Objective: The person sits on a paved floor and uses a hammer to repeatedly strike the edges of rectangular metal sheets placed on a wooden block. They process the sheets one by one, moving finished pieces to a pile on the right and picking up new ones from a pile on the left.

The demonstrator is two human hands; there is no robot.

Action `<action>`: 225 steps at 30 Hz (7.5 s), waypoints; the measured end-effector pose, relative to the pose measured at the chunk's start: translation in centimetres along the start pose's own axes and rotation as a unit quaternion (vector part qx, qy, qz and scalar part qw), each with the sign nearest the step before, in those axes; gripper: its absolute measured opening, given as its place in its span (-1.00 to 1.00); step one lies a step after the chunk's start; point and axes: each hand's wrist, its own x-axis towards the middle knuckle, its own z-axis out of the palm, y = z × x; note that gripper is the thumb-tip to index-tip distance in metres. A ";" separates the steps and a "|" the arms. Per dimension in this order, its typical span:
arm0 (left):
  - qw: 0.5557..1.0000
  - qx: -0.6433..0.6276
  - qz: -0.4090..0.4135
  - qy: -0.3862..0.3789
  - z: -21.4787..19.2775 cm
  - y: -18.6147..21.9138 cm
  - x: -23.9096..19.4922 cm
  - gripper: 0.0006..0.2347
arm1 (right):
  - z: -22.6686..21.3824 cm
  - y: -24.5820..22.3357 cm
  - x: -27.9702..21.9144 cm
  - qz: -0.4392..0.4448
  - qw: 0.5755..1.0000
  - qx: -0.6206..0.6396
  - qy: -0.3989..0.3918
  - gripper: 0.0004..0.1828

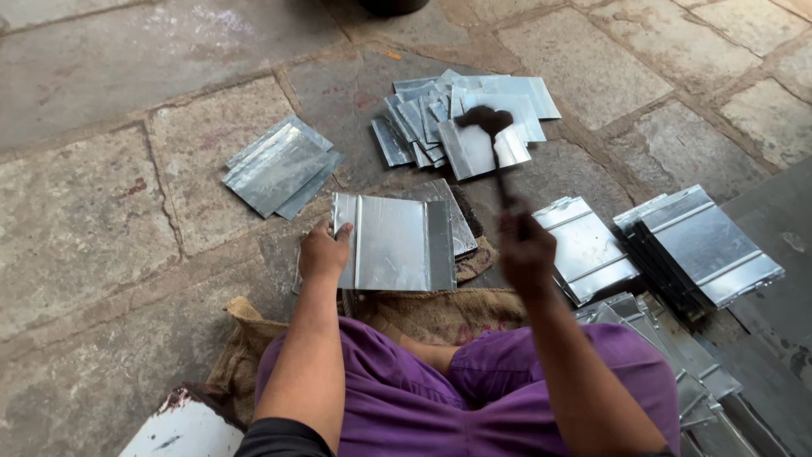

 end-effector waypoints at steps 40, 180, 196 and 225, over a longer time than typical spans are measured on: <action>0.999 -0.011 0.023 0.023 0.2 -0.7 -0.3 -0.54 | -0.7 -0.5 0.2 -0.048 0.998 -0.035 0.011 -0.68; 0.975 -0.182 0.006 0.126 7.1 -4.0 3.6 -0.15 | -3.5 -3.1 -3.3 -0.291 0.948 0.066 0.110 -0.81; 0.976 -0.183 -0.002 0.118 6.3 -3.2 3.1 -0.24 | -3.4 -0.9 -4.4 -0.268 0.959 0.007 0.091 -0.76; 0.984 -0.154 -0.010 0.094 5.4 -2.6 1.2 -0.42 | -1.1 4.2 -3.2 -0.030 0.989 -0.143 -0.019 -0.87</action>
